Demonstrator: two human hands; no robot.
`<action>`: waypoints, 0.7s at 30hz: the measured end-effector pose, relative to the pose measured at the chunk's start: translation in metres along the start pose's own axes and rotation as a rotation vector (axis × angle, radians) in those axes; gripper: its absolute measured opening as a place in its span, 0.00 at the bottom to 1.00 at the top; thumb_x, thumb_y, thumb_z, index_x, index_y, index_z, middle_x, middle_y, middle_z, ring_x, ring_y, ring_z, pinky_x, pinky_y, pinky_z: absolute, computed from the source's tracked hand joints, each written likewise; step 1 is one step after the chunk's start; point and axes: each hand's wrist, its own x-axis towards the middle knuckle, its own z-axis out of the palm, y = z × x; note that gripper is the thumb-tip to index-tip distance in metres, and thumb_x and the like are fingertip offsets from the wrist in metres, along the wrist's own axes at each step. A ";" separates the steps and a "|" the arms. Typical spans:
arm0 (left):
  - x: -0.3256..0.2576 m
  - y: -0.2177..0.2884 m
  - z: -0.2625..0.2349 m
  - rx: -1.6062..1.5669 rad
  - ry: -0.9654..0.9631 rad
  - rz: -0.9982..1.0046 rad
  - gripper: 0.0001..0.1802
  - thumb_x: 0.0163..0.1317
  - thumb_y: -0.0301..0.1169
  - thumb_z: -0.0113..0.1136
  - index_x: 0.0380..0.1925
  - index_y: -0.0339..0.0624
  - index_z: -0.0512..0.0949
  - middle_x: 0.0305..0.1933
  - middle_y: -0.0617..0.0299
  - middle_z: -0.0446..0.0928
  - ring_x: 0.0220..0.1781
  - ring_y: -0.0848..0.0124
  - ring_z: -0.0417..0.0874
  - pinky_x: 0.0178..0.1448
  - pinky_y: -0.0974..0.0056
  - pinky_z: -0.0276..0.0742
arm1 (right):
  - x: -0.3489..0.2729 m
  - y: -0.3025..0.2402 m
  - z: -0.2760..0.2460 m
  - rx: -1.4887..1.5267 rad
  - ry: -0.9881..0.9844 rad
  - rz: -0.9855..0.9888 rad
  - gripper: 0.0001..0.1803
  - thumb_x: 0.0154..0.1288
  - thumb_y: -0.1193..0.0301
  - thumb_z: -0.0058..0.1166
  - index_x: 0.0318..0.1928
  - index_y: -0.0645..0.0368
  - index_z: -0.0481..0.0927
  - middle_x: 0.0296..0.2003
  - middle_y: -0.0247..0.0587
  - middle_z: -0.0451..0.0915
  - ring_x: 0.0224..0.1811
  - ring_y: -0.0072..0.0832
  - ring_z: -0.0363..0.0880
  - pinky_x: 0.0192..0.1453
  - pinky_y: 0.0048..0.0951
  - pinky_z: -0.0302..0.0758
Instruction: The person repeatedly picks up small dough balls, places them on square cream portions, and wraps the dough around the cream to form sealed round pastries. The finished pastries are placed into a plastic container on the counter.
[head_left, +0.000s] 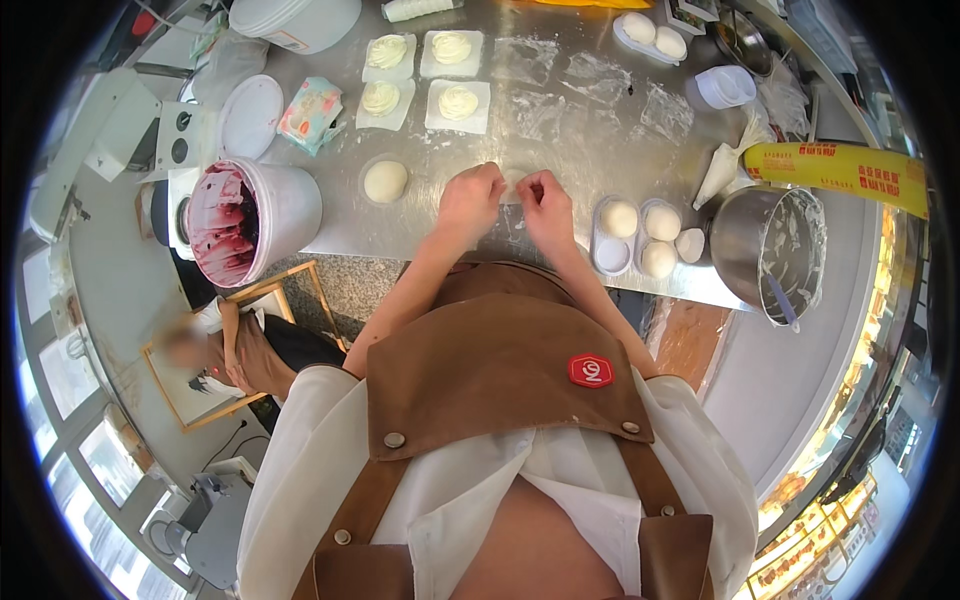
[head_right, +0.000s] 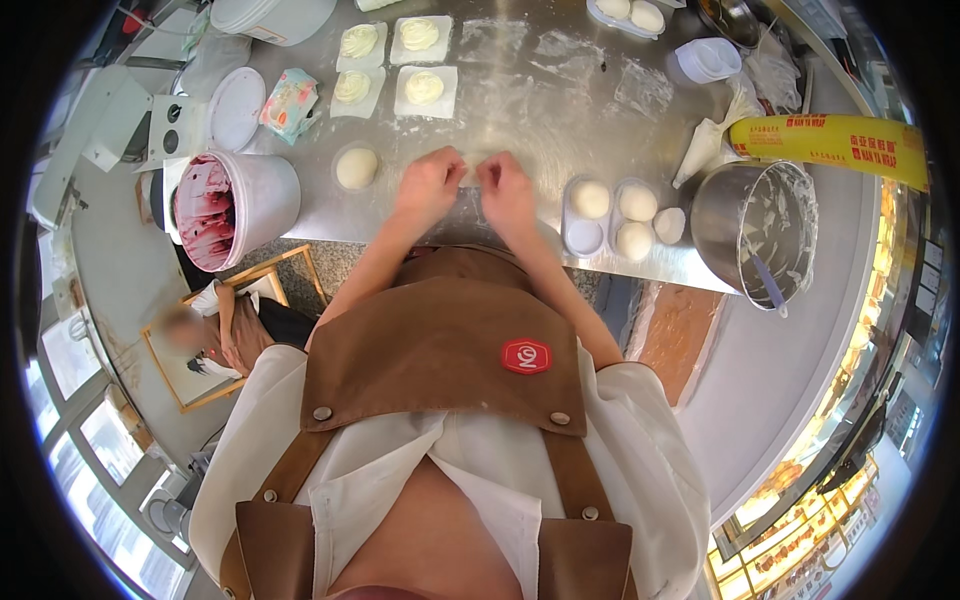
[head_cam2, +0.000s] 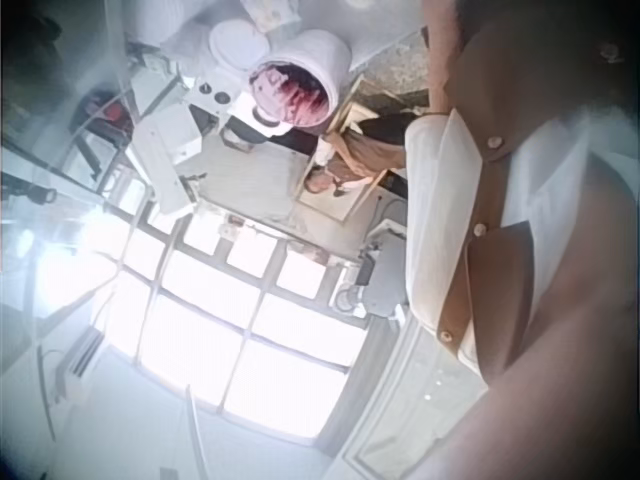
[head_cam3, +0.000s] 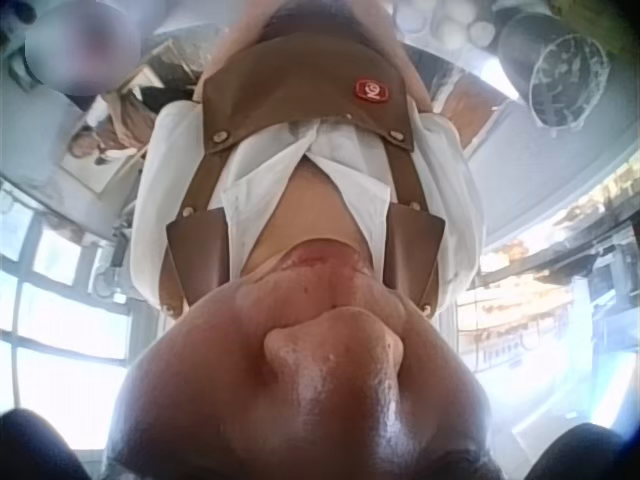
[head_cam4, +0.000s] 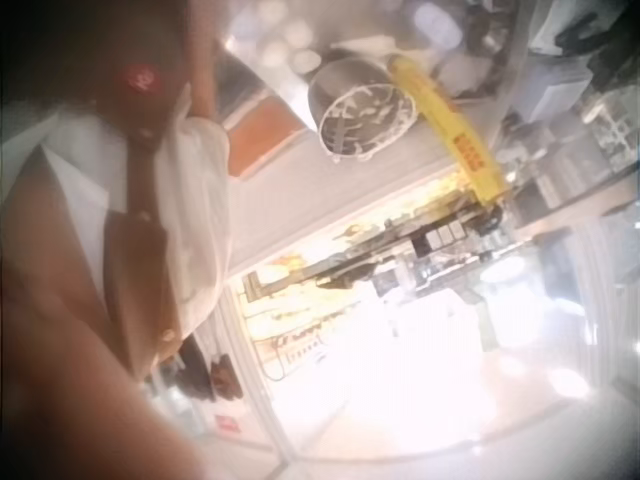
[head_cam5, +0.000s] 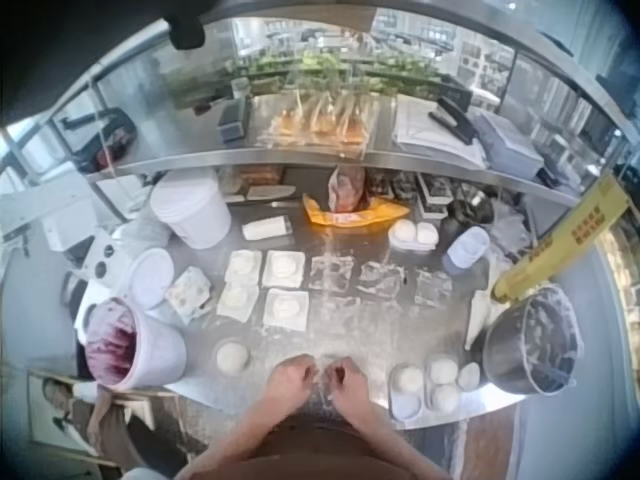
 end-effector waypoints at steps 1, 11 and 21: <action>0.000 0.002 0.001 -0.003 -0.007 -0.002 0.03 0.57 0.24 0.59 0.29 0.39 0.75 0.27 0.47 0.79 0.33 0.47 0.81 0.37 0.49 0.75 | -0.001 -0.001 0.001 0.004 -0.011 0.006 0.05 0.64 0.74 0.55 0.35 0.63 0.75 0.29 0.52 0.81 0.32 0.44 0.83 0.37 0.39 0.77; 0.000 -0.005 0.008 -0.183 -0.066 -0.126 0.02 0.57 0.22 0.60 0.31 0.36 0.77 0.28 0.50 0.82 0.31 0.57 0.85 0.36 0.59 0.79 | -0.005 -0.001 0.005 -0.007 -0.089 0.045 0.11 0.58 0.72 0.63 0.38 0.62 0.76 0.32 0.47 0.82 0.33 0.39 0.83 0.39 0.35 0.79; 0.001 -0.007 0.008 -0.280 -0.142 -0.295 0.05 0.58 0.26 0.58 0.31 0.39 0.81 0.31 0.50 0.84 0.35 0.55 0.86 0.41 0.57 0.80 | -0.001 0.000 0.009 -0.242 -0.048 -0.095 0.12 0.56 0.76 0.64 0.37 0.62 0.73 0.33 0.48 0.80 0.30 0.38 0.82 0.36 0.36 0.79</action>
